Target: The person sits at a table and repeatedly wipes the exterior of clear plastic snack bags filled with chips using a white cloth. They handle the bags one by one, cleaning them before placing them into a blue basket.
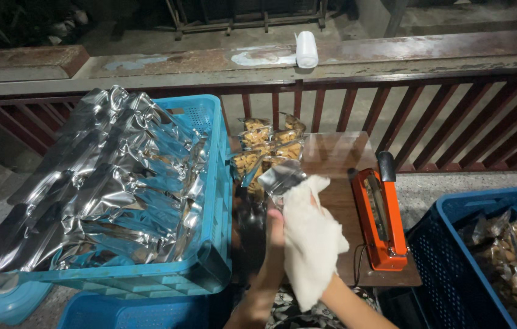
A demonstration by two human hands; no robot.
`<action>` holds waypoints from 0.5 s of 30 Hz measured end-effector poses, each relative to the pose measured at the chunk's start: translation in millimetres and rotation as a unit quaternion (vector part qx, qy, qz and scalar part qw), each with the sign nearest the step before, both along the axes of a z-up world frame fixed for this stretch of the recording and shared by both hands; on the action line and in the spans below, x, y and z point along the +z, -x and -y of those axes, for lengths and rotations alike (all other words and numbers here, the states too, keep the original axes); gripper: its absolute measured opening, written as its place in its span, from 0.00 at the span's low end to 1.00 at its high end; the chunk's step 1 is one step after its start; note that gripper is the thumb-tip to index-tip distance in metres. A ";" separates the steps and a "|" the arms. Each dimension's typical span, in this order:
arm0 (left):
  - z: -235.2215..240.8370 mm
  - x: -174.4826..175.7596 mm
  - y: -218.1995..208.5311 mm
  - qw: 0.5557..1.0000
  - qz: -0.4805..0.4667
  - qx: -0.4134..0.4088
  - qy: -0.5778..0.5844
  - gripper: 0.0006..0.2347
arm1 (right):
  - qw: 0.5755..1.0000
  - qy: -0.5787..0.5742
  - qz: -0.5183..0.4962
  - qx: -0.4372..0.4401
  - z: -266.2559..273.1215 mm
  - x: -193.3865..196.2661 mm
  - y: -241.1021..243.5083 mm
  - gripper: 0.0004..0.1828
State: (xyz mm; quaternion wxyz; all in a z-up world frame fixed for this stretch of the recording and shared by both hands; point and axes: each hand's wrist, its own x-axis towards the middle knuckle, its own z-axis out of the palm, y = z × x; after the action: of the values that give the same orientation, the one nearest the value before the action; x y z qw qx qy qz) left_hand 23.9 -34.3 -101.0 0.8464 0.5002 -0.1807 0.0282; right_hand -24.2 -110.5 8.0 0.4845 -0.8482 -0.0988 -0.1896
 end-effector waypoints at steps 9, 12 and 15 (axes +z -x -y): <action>15.9 -44.5 27.1 0.997 -0.072 0.021 -0.021 0.32 | 0.995 -0.016 0.077 0.064 36.6 -64.8 -12.4 0.26; 13.1 -4.4 22.9 0.997 -0.034 0.035 0.065 0.28 | 0.996 0.015 0.071 0.053 33.9 -73.3 -2.6 0.26; 10.0 19.2 20.7 0.983 -0.103 0.097 0.117 0.19 | 0.996 0.055 0.061 0.040 32.7 -78.3 11.0 0.25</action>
State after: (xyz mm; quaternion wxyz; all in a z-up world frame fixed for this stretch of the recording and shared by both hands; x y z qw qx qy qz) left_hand 3.2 -44.3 -81.8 0.9066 0.4127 -0.0383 0.0795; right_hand -35.2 -143.1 -70.2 0.4373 -0.8558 -0.1724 -0.2159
